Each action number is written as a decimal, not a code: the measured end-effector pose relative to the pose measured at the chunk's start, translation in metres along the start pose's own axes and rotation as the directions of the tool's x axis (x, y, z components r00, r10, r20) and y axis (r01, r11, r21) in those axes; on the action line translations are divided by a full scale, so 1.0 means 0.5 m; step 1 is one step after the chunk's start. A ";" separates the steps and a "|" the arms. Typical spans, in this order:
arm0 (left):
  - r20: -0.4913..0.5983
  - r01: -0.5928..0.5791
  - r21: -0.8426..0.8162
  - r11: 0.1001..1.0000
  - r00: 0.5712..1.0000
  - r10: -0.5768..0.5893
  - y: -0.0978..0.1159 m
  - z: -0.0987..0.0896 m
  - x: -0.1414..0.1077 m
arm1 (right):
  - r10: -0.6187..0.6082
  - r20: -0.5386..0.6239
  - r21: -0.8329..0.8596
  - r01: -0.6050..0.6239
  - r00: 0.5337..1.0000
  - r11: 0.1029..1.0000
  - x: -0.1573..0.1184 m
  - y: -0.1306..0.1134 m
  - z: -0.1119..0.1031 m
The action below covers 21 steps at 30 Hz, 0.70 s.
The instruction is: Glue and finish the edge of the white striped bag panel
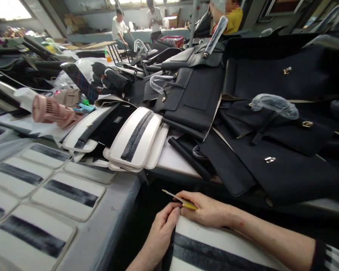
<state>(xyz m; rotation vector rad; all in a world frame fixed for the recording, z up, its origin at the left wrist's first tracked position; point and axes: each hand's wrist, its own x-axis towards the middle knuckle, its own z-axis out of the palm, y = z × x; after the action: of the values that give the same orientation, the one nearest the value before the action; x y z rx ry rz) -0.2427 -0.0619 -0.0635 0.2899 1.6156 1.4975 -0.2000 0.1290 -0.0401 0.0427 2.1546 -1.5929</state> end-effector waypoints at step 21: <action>0.077 -0.121 0.080 0.989 0.990 0.115 0.010 0.005 0.028 | 0.130 -0.307 -0.278 -0.220 0.943 0.935 -0.072 -0.005 -0.011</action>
<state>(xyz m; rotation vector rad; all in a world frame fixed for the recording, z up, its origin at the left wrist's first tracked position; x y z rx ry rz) -0.2510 -0.0495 -0.0647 0.4887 1.6309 1.4913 -0.1706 0.1417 -0.0231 0.3783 2.5170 -1.1915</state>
